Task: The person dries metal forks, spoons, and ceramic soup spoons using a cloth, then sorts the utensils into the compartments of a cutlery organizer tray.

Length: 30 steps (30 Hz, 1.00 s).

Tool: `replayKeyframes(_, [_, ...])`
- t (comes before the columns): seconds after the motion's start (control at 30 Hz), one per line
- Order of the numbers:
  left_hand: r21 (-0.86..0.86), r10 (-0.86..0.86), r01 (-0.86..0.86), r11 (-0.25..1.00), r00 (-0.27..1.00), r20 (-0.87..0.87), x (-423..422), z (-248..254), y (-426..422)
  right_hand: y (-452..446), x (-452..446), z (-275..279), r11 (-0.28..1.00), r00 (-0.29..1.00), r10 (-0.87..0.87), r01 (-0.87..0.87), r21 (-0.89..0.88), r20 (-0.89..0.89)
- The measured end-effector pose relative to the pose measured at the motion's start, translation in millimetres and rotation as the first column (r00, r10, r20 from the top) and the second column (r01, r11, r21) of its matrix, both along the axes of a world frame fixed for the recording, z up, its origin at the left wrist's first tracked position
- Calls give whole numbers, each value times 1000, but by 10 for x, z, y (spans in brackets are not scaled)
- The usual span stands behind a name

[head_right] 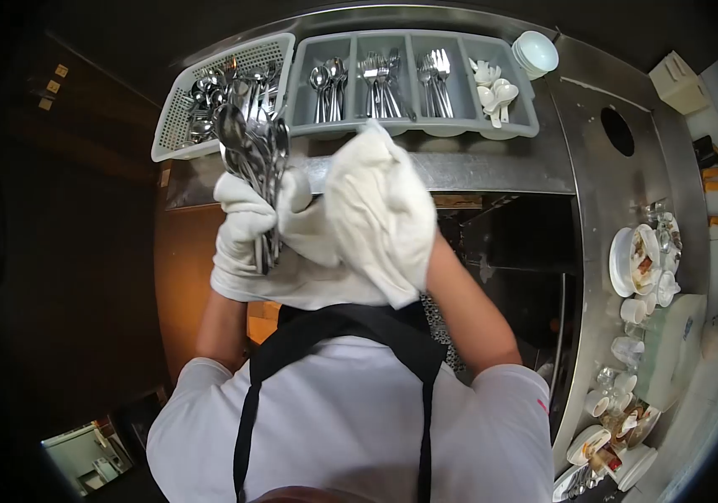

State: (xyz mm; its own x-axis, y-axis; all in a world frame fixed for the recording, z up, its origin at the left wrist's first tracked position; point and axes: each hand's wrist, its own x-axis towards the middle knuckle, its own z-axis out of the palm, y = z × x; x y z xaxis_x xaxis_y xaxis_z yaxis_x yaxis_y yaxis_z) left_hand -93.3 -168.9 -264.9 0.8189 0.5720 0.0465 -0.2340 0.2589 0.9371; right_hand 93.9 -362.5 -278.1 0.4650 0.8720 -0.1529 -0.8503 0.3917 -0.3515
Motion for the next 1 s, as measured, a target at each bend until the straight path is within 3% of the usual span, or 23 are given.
replayKeyframes(0.03, [459, 89, -128, 879, 990, 107, 53, -89, -51, 148, 27, -35, 999, 999, 16, -17, 31, 35])
replayKeyframes(0.1, [453, -51, 33, 891, 998, 27, 34, -300, -67, 391, -17, 39, 999, 998, -9, 11, -40, 56])
replayKeyframes(0.13, [664, -75, 93, 742, 996, -56, 59, -319, 30, 495, -104, 101, 952, 740, -28, 224, -208, 672])
replayKeyframes(0.17, [829, -73, 133, 543, 991, -112, 119, -239, 103, 568, -86, 100, 966, 735, 76, 113, -233, 674])
replayKeyframes(0.2, [947, -181, 68, 315, 983, -11, 195, -190, 189, 646, -67, 123, 966, 718, 179, 3, -260, 672])
replayKeyframes(0.23, [892, -210, 119, 436, 977, -28, 268, -128, 214, 734, -127, 154, 985, 772, -8, 114, -127, 635])
replayKeyframes(0.27, [817, -236, 164, 552, 971, -35, 340, -68, 238, 765, -110, 220, 976, 725, 4, 148, -162, 689])
replayKeyframes(0.3, [727, -257, 198, 658, 966, -32, 427, 63, 239, 857, -89, 83, 953, 606, -94, 285, -105, 790])
replayKeyframes(0.33, [459, -337, 341, 820, 937, -95, 409, 222, 192, 932, -91, -70, 912, 467, -176, 408, -35, 867])
replayKeyframes(0.37, [129, -378, 392, 911, 918, -122, 407, 453, 122, 929, -128, 30, 930, 691, -173, 350, -115, 702])
replayKeyframes(0.4, [49, -405, 412, 910, 908, -110, 346, 253, 222, 965, -57, 99, 902, 627, -121, 393, -178, 769])
replayKeyframes(0.43, [-25, -428, 428, 904, 899, -95, 321, -110, 332, 984, 29, 76, 829, 280, -77, 551, -95, 957])
replayKeyframes(0.47, [87, -385, 391, 916, 919, -79, 343, 35, 316, 1012, 106, 33, 757, -106, 23, 652, 52, 994])
replayKeyframes(0.57, [407, -243, 234, 883, 970, -29, 420, 305, 346, 1147, 145, 16, 719, 35, 18, 694, -37, 999])
replayKeyframes(0.63, [194, -213, 198, 961, 975, 59, 404, 353, 393, 1355, 70, -4, 724, 344, -159, 678, -128, 926])
replayKeyframes(0.67, [322, -204, 185, 928, 979, 25, 383, 223, 497, 1439, 38, 2, 731, 485, -241, 660, -171, 841])
replayKeyframes(0.73, [561, -156, 146, 815, 987, -30, 340, -36, 706, 1506, 168, 23, 701, 302, -68, 693, -171, 951])
replayKeyframes(0.8, [518, -320, 358, 777, 933, -165, 391, 184, 828, 1606, 388, -6, 649, 24, 43, 759, -47, 999])
replayKeyframes(0.83, [580, -237, 253, 775, 966, -104, 418, 127, 827, 1640, 380, -56, 660, 151, -19, 745, -101, 988])
replayKeyframes(0.87, [632, -152, 142, 762, 988, -38, 461, 15, 799, 1687, 285, 38, 660, 394, -84, 710, -245, 915])
replayKeyframes(0.93, [836, -59, -100, 539, 986, 156, 565, -143, 858, 1820, 2, 216, 697, 776, -203, 543, -468, 598])
replayKeyframes(0.97, [689, -45, -37, 723, 994, 101, 617, -122, 859, 1880, -176, 148, 657, 681, -159, 613, -438, 715])
replayKeyframes(1.0, [496, -42, 14, 868, 998, 47, 663, -108, 851, 1881, -182, 68, 720, 668, -107, 563, -406, 737])
